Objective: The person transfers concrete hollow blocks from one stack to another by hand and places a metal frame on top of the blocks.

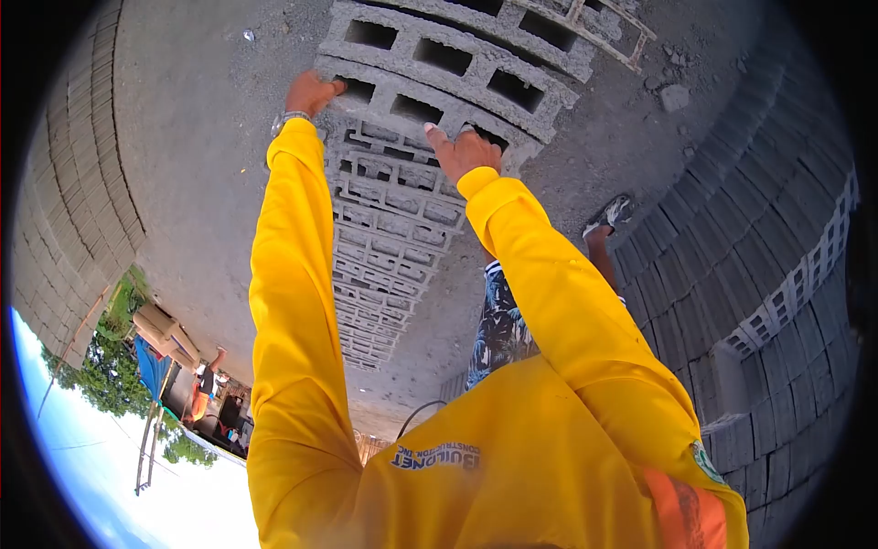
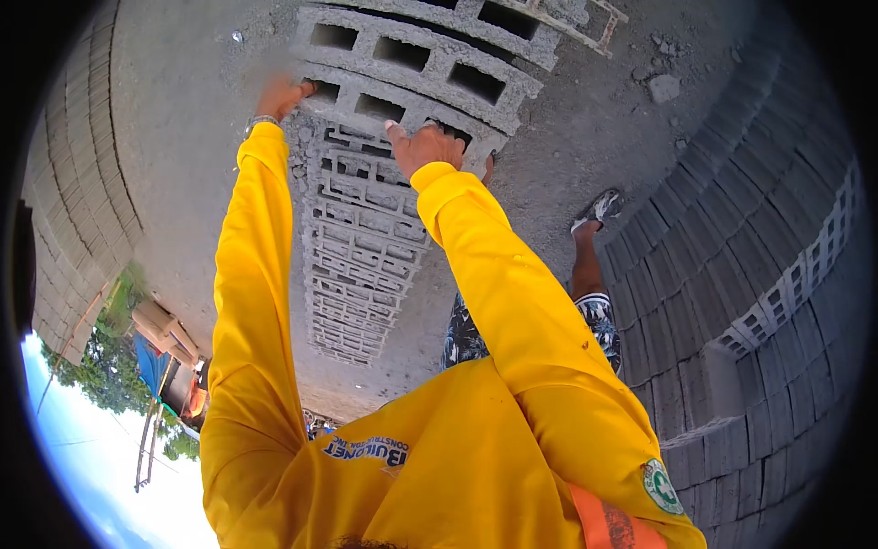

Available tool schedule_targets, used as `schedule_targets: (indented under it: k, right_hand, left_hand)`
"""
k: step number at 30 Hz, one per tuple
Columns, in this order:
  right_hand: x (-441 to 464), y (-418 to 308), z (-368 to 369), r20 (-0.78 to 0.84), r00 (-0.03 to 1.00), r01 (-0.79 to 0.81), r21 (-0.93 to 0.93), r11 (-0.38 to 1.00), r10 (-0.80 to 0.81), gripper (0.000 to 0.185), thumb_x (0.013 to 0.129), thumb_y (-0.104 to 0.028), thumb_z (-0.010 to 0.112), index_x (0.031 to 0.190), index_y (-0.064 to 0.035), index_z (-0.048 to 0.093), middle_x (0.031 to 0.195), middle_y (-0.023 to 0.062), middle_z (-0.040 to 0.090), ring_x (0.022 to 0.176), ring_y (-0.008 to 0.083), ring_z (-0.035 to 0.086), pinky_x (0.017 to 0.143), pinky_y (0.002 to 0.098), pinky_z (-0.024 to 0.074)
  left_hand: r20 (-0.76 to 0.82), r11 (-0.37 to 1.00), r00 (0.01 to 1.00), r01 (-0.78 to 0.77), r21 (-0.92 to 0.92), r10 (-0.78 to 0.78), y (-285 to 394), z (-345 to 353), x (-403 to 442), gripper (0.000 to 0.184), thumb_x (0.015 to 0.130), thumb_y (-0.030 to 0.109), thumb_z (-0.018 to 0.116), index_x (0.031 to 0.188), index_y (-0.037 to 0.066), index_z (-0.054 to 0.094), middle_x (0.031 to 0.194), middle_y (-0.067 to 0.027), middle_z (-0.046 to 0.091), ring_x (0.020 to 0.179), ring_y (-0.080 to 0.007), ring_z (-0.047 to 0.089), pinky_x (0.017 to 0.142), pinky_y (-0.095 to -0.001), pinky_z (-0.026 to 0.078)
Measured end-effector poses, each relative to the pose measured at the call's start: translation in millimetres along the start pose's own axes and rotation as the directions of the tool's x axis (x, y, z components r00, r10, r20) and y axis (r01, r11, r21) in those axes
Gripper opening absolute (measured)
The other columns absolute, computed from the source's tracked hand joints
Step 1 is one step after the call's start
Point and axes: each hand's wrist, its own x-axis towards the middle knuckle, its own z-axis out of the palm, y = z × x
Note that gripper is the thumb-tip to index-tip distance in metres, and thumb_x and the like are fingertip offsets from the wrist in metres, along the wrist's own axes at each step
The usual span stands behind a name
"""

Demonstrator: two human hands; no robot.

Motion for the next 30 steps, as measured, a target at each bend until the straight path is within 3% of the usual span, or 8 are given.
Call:
schedule_targets:
  k: [2, 9, 15, 17, 21, 23, 27, 30]
  right_hand:
    - [-2, -3, 7, -0.046, 0.997, -0.061, 0.040, 0.997, 0.063, 0.079, 0.087, -0.071, 0.047, 0.103, 0.0038, 0.069, 0.104, 0.0256, 0.068, 0.104, 0.0375, 0.063, 0.098, 0.0436, 0.0377]
    - [-13, 58, 24, -0.347, 0.926, -0.071, 0.215, 0.974, 0.144, 0.059, 0.074, -0.054, 0.074, 0.084, 0.0042, 0.072, 0.092, 0.0249, 0.069, 0.100, 0.0384, 0.062, 0.100, 0.0420, 0.0389]
    - [-38, 149, -46, -0.149, 0.984, -0.050, 0.278, 0.959, 0.094, 0.049, 0.070, -0.043, 0.078, 0.084, 0.0032, 0.071, 0.094, 0.0242, 0.069, 0.097, 0.0392, 0.063, 0.097, 0.0430, 0.0443]
    - [-69, 168, -76, -0.145, 0.988, -0.020, 0.242, 0.970, 0.057, 0.044, 0.070, -0.039, 0.078, 0.082, 0.0026, 0.071, 0.093, 0.0239, 0.069, 0.094, 0.0365, 0.064, 0.098, 0.0439, 0.0426]
    - [-156, 230, -167, -0.164, 0.986, 0.016, 0.149, 0.989, 0.008, 0.038, 0.072, -0.036, 0.078, 0.080, 0.0003, 0.071, 0.086, 0.0193, 0.070, 0.092, 0.0319, 0.065, 0.100, 0.0434, 0.0384]
    - [-195, 275, -193, -0.328, 0.944, 0.088, 0.152, 0.985, -0.034, 0.037, 0.073, -0.036, 0.077, 0.080, -0.0004, 0.072, 0.080, 0.0177, 0.070, 0.089, 0.0310, 0.065, 0.101, 0.0429, 0.0366]
    - [-296, 356, -297, -0.448, 0.893, 0.098, 0.111, 0.989, -0.038, 0.034, 0.074, -0.034, 0.076, 0.079, -0.0007, 0.072, 0.076, 0.0171, 0.069, 0.087, 0.0309, 0.065, 0.101, 0.0435, 0.0366]
    - [-355, 423, -346, -0.644, 0.764, 0.058, 0.100, 0.993, 0.020, 0.033, 0.071, -0.033, 0.077, 0.075, -0.0013, 0.070, 0.074, 0.0182, 0.067, 0.083, 0.0310, 0.064, 0.098, 0.0426, 0.0388]
  left_hand:
    - [-0.027, 0.997, 0.998, -0.064, -0.052, 0.062, 0, -3, -7, 0.065, 0.068, 0.039, 0.079, 0.110, -0.008, 0.066, 0.111, -0.0276, 0.067, 0.104, -0.0385, 0.065, 0.091, -0.0396, 0.049]
    - [-0.214, 0.960, 0.944, 0.271, 0.068, -0.252, 82, -15, -154, 0.051, 0.062, 0.039, 0.080, 0.082, -0.006, 0.070, 0.087, -0.0297, 0.068, 0.085, -0.0457, 0.067, 0.077, -0.0474, 0.053]
    - [-0.402, 0.910, 0.841, 0.412, 0.042, -0.362, 181, 13, -283, 0.048, 0.062, 0.037, 0.077, 0.081, -0.006, 0.070, 0.082, -0.0293, 0.068, 0.081, -0.0458, 0.067, 0.075, -0.0499, 0.054]
    - [-0.348, 0.903, 0.839, 0.427, -0.052, -0.418, 209, 12, -315, 0.048, 0.064, 0.033, 0.079, 0.084, -0.010, 0.068, 0.082, -0.0310, 0.068, 0.080, -0.0429, 0.069, 0.071, -0.0453, 0.053]
    - [-0.266, 0.880, 0.916, 0.159, -0.447, -0.301, 277, 26, -387, 0.033, 0.071, 0.019, 0.074, 0.087, -0.009, 0.069, 0.084, -0.0229, 0.072, 0.076, -0.0351, 0.070, 0.071, -0.0413, 0.053]
    - [-0.225, 0.847, 0.947, 0.082, -0.526, -0.231, 326, 22, -423, 0.033, 0.073, 0.015, 0.072, 0.090, -0.013, 0.067, 0.087, -0.0207, 0.072, 0.077, -0.0291, 0.069, 0.072, -0.0383, 0.052]
    - [-0.129, 0.854, 0.985, 0.035, -0.519, -0.118, 427, 30, -491, 0.033, 0.077, 0.014, 0.074, 0.091, -0.015, 0.066, 0.094, -0.0196, 0.072, 0.081, -0.0253, 0.066, 0.076, -0.0361, 0.051]
    - [-0.019, 0.837, 1.000, -0.013, -0.548, 0.004, 515, 40, -536, 0.031, 0.083, 0.013, 0.073, 0.092, -0.015, 0.064, 0.097, -0.0172, 0.070, 0.083, -0.0227, 0.064, 0.080, -0.0354, 0.050]
